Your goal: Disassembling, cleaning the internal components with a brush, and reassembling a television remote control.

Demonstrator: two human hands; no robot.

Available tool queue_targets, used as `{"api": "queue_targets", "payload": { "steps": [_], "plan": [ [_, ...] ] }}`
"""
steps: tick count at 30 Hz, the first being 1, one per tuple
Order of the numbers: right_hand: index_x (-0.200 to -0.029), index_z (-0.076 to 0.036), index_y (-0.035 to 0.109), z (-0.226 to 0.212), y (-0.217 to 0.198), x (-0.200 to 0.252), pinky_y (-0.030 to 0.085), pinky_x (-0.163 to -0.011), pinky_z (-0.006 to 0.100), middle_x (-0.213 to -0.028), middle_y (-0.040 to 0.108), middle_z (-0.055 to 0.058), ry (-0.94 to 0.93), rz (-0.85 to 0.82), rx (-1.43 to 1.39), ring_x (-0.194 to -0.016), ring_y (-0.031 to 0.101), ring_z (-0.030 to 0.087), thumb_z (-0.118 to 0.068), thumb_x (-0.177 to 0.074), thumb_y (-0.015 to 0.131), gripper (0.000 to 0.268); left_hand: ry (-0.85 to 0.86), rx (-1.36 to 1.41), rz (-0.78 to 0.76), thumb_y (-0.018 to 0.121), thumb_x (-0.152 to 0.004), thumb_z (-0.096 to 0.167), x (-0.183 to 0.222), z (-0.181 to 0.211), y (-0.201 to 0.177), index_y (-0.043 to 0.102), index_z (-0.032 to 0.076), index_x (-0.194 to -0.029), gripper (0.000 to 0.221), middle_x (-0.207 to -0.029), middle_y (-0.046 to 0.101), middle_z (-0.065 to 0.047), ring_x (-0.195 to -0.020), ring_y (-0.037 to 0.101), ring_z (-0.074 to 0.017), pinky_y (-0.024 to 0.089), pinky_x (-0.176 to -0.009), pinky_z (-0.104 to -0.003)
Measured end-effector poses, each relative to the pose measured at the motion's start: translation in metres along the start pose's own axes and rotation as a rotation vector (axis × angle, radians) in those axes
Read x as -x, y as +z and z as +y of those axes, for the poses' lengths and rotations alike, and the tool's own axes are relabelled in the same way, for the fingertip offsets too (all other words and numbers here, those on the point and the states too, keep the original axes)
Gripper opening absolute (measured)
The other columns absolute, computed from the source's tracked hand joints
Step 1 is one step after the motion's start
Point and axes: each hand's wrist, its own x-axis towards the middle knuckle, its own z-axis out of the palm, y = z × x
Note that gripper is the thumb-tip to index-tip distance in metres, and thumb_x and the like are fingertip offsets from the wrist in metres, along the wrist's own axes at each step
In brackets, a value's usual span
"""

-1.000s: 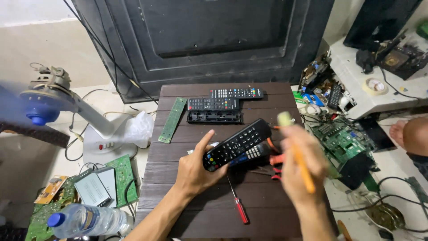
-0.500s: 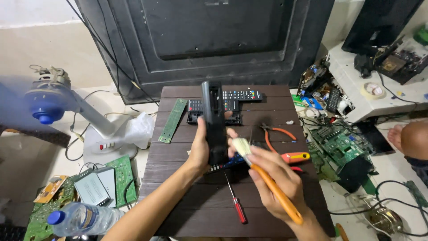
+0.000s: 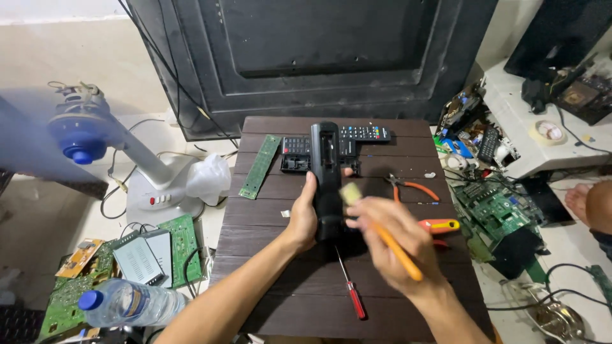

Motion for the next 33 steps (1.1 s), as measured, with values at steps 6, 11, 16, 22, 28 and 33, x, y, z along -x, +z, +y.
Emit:
{"api": "queue_targets", "payload": {
  "steps": [6,11,16,22,28,33],
  "plan": [
    [-0.105,-0.002,0.072,-0.009,0.007,0.018,0.059,-0.074,0.029,-0.107,0.076,0.009,-0.065,-0.142,-0.127,-0.084,0.073,0.021,-0.001,-0.085,0.066,0.021,-0.022,0.005,-0.073,0.027,-0.103,0.067,-0.006,-0.008,-0.016,0.036,0.008,-0.157,0.080,-0.133,0.060,-0.018,-0.104,0.069,-0.0384,0.059,-0.084,-0.049],
    [-0.105,-0.003,0.075,0.018,-0.011,0.022,0.061,-0.074,0.030,-0.108,0.079,0.007,0.235,0.061,0.079,-0.087,0.076,0.020,-0.007,-0.088,0.068,0.019,0.105,-0.115,-0.023,0.024,-0.107,0.058,0.004,0.000,0.002,0.043,0.002,-0.151,0.073,-0.133,0.064,-0.018,-0.104,0.070,-0.0293,0.059,-0.091,-0.041],
    [-0.099,-0.006,0.069,0.022,-0.024,0.046,0.054,-0.065,0.029,-0.087,0.073,0.003,0.657,0.021,0.074,-0.069,0.067,0.016,-0.014,-0.087,0.061,0.016,0.196,-0.064,-0.022,0.045,-0.108,0.041,0.001,0.009,-0.009,0.040,0.004,-0.147,0.055,-0.116,0.062,-0.014,-0.119,0.064,-0.0370,0.055,-0.102,-0.055],
    [-0.089,-0.016,0.072,0.022,-0.028,0.045,0.049,-0.056,0.032,-0.058,0.069,0.000,0.944,-0.493,0.145,-0.050,0.059,0.017,-0.024,-0.083,0.069,0.011,0.299,-0.310,0.101,0.065,-0.098,0.023,0.005,0.012,-0.017,0.049,0.001,-0.144,0.054,-0.130,0.066,-0.021,-0.115,0.064,-0.0223,0.048,-0.105,-0.036],
    [-0.121,-0.027,0.057,0.037,-0.024,0.041,0.058,-0.073,0.038,-0.088,0.075,-0.008,0.925,-0.572,0.518,-0.078,0.076,0.018,-0.055,-0.081,0.071,0.051,0.331,-0.212,0.076,0.070,-0.093,0.013,0.003,0.006,-0.024,0.047,-0.001,-0.141,0.055,-0.137,0.060,-0.029,-0.121,0.064,-0.0290,0.050,-0.108,-0.040],
    [-0.145,-0.016,0.048,0.025,-0.019,0.025,0.056,-0.086,0.039,-0.125,0.068,0.006,0.712,-0.309,0.278,-0.102,0.071,0.024,-0.049,-0.072,0.083,0.088,0.356,-0.228,0.116,0.076,-0.086,0.002,0.006,0.005,-0.019,0.056,-0.002,-0.136,0.054,-0.108,0.064,-0.010,-0.089,0.056,-0.0137,0.046,-0.084,-0.026]
  ]
}}
